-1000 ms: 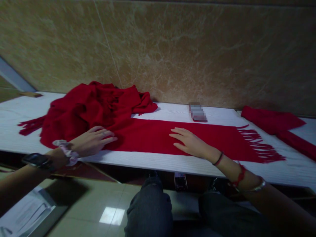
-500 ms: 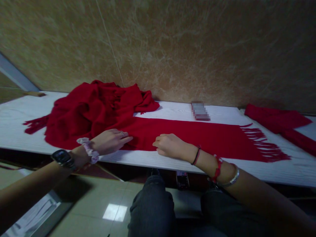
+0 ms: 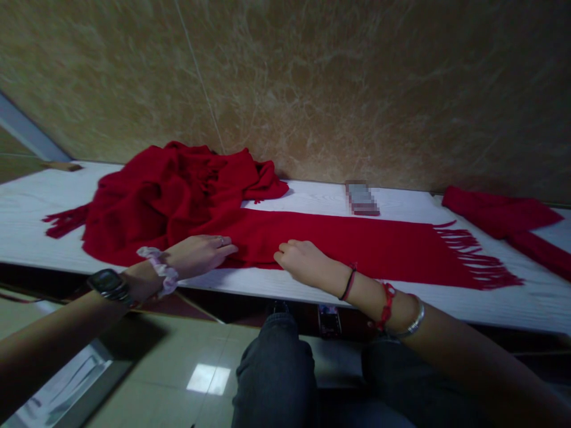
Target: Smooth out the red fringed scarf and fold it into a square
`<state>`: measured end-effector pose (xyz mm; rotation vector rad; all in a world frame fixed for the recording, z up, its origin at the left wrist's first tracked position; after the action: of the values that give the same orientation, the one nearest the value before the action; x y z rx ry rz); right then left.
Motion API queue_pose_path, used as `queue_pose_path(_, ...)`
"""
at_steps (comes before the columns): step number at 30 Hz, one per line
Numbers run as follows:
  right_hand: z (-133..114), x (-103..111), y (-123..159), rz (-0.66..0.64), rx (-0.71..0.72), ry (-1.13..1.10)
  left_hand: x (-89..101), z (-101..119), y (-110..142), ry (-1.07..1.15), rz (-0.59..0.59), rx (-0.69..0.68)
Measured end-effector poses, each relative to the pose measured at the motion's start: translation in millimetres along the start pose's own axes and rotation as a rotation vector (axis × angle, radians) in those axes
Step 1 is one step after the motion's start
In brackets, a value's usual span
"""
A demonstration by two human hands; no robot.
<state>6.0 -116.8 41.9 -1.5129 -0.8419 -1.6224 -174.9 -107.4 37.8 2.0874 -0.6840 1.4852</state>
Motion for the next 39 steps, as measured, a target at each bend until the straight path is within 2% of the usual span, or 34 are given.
queue_pose_path(3,6,1,2,0.009,-0.077,-0.065,-2.2,2,4,-0.122,-0.065,-0.013)
queue_pose_path(6,12,-3,10,0.053,-0.149,-0.139,1.4,-1,12,-0.134,-0.019,-0.003)
queue_pose_path(8,11,-10,16,0.085,-0.116,-0.135,-2.1,-2,17,-0.047,-0.004,-0.032)
queue_pose_path(13,7,-26,28,0.2,0.039,-0.051,-17.9,-6,24,0.146,-0.065,-0.066)
queue_pose_path(17,10,-28,30,0.221,0.08,-0.153,-15.8,-6,22,0.298,-0.096,-0.037)
queue_pose_path(20,12,-26,28,0.236,0.057,-0.274,-15.3,-9,20,0.397,-0.081,0.044)
queue_pose_path(24,16,-27,21,0.234,-0.002,-0.421,-22.2,-17,17,0.278,-0.061,0.093)
queue_pose_path(30,21,-30,15,0.237,-0.064,-0.559,-26.1,-29,12,0.067,-0.068,0.031)
queue_pose_path(34,22,-28,18,0.278,-0.085,-0.621,-19.7,-28,16,0.047,0.018,-0.017)
queue_pose_path(37,23,-27,20,0.313,-0.089,-0.661,-12.7,-25,20,0.171,0.136,0.041)
queue_pose_path(39,23,-28,21,0.308,-0.068,-0.653,-13.7,-21,20,0.274,0.145,0.072)
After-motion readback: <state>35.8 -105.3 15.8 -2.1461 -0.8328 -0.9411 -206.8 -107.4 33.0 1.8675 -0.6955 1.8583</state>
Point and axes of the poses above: each hand's wrist, its own y-axis away from the middle knuckle, its own x-axis out of the back of the hand, z = x × y, the point moved 5 cm from there along -y, towards the middle knuckle, and after that the axes turned 5 degrees about -z, right-handed, at the moved point
